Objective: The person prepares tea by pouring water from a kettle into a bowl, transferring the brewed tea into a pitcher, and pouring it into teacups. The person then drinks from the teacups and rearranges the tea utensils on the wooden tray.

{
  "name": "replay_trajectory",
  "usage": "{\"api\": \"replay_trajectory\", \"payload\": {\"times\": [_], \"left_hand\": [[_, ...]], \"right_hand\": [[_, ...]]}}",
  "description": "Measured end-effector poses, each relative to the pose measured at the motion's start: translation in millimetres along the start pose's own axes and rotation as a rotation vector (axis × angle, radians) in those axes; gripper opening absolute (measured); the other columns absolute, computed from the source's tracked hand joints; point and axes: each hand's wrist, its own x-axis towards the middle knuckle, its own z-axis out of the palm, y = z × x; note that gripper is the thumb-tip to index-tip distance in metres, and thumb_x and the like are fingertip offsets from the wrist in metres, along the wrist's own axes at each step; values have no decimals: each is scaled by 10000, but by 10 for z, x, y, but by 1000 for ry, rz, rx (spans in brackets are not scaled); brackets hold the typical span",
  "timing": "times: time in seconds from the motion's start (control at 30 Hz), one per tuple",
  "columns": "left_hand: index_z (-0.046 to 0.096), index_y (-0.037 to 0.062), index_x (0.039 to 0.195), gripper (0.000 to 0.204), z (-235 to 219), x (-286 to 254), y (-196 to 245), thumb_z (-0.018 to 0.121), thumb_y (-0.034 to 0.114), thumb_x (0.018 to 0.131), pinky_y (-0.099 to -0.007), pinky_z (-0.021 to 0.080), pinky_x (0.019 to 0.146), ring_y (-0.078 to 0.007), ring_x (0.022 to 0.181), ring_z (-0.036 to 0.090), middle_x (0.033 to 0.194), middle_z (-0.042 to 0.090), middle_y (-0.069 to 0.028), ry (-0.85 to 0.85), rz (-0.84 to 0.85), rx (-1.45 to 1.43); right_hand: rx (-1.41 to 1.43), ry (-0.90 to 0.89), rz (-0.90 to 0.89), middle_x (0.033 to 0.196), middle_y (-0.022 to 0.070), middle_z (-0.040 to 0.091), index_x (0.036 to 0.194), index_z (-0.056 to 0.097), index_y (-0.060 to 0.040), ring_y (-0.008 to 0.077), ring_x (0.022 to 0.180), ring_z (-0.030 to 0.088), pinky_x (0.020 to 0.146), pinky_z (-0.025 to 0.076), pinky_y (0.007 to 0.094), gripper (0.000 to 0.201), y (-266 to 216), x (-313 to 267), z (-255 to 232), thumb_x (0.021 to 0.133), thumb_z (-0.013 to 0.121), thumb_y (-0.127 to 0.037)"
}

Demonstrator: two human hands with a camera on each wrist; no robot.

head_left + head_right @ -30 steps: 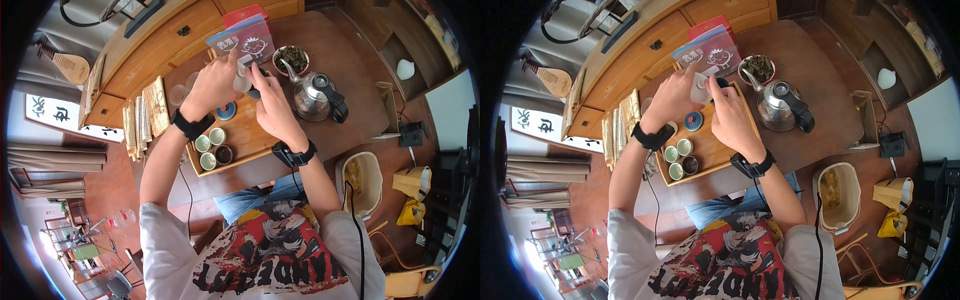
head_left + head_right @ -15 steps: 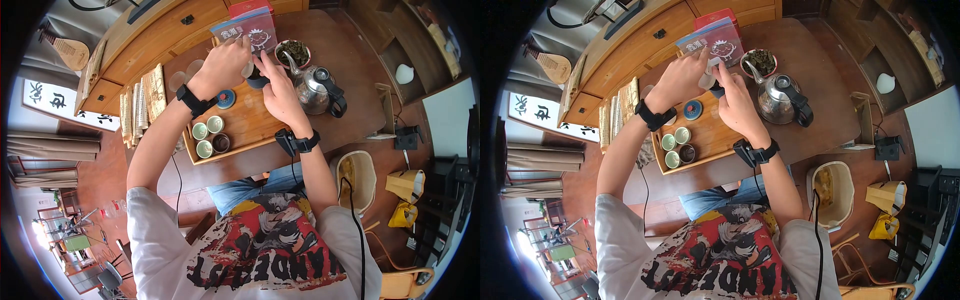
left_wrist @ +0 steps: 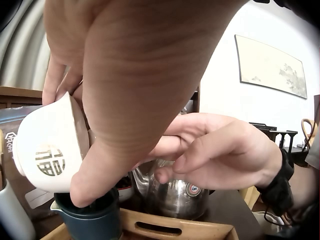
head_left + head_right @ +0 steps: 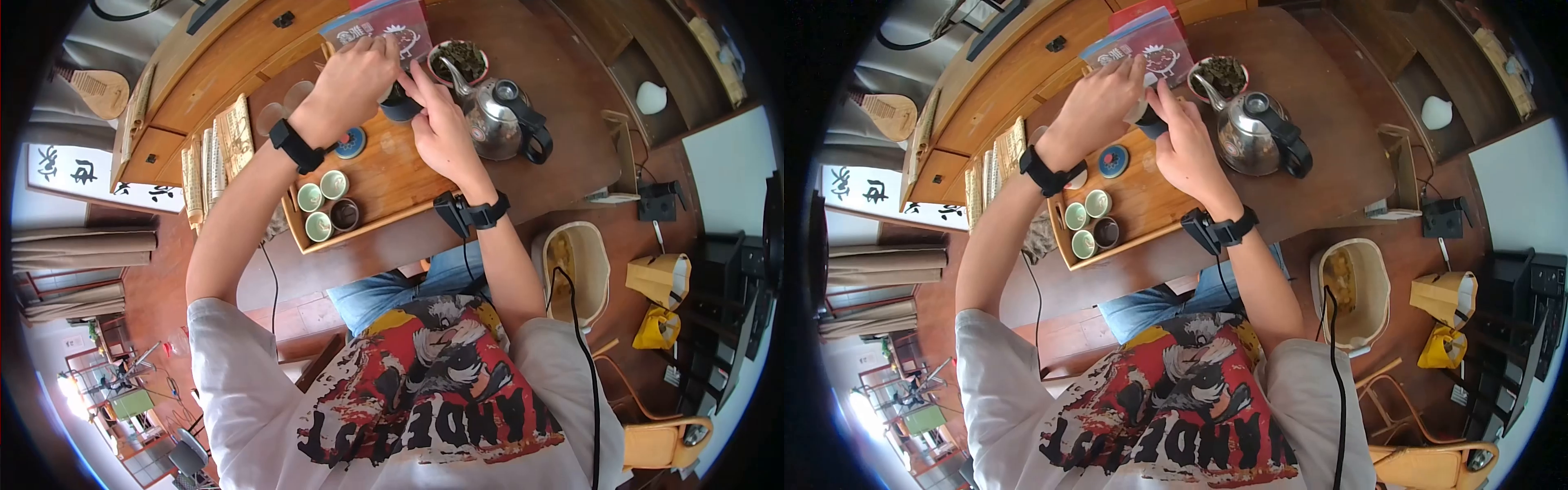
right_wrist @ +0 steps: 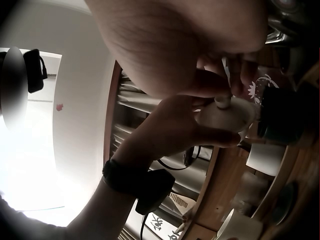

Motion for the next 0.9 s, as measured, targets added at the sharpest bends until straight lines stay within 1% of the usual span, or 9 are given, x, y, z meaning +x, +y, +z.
{"api": "replay_trajectory", "payload": {"times": [0.17, 0.2, 0.4, 0.53, 0.63, 0.73, 0.8, 0.83, 0.9], "left_hand": [[536, -136, 1436, 736, -59, 28, 8, 807, -49, 758, -429, 644, 959, -392, 1192, 721, 1245, 720, -249, -54, -3, 12], [544, -135, 1410, 680, -66, 20, 14, 773, -75, 772, -430, 643, 941, -387, 1165, 726, 1217, 721, -240, -9, 16, 25], [560, -141, 1401, 656, -151, 66, 44, 747, -95, 774, -413, 645, 931, -361, 1189, 714, 1197, 723, -223, 111, 69, 132], [573, -138, 1393, 653, -209, 98, 63, 751, -98, 767, -397, 647, 919, -346, 1207, 708, 1184, 724, -213, 98, 60, 130], [575, -142, 1402, 660, -197, 136, 34, 759, -90, 770, -386, 647, 898, -337, 1172, 722, 1166, 726, -198, 128, 93, 176], [570, -147, 1424, 675, -193, 160, 13, 767, -72, 783, -385, 645, 885, -334, 1129, 735, 1157, 728, -182, 70, 66, 191], [581, -139, 1432, 693, -199, 160, -6, 791, -47, 778, -356, 640, 850, -299, 1085, 751, 1119, 737, -151, 186, 135, 250], [581, -139, 1432, 693, -324, 172, 44, 791, -47, 778, -356, 640, 850, -299, 1085, 751, 1119, 737, -151, 187, 135, 251], [571, -168, 1489, 746, -558, 176, 138, 819, 93, 836, -401, 592, 1044, -347, 1256, 714, 1319, 731, -271, -65, 71, 315]], "right_hand": [[37, 1, 18, 1521, 235, 659, 1683, 367, 63, 412, 1402, 559, 1212, 462, 456, 796, 4, -6, 10, 902, 494, 145], [48, 7, 18, 1502, 246, 642, 1680, 390, 48, 409, 1406, 571, 1212, 471, 455, 789, -5, -6, 10, 904, 486, 150], [44, 50, -2, 1456, 261, 605, 1658, 469, 1, 411, 1402, 610, 1210, 493, 454, 770, -40, 11, 10, 904, 481, 155], [52, 69, -27, 1452, 265, 608, 1657, 484, -23, 414, 1394, 618, 1210, 497, 458, 785, -16, 23, 6, 892, 487, 154], [68, 73, -27, 1452, 271, 607, 1655, 489, -32, 415, 1404, 621, 1206, 504, 458, 793, -21, 27, 6, 884, 482, 156], [87, 86, -45, 1460, 274, 603, 1657, 490, -38, 413, 1421, 621, 1202, 509, 455, 798, -65, 36, -7, 883, 483, 153], [84, 89, -56, 1470, 274, 600, 1661, 489, -44, 414, 1420, 625, 1200, 512, 455, 799, -79, 39, -14, 886, 486, 149], [79, 92, -65, 1479, 274, 597, 1664, 488, -50, 414, 1420, 629, 1198, 514, 454, 800, -83, 44, -20, 888, 489, 146], [78, 95, -55, 1487, 278, 593, 1667, 486, -54, 416, 1414, 634, 1196, 516, 455, 799, -89, 57, -20, 893, 490, 142]]}}
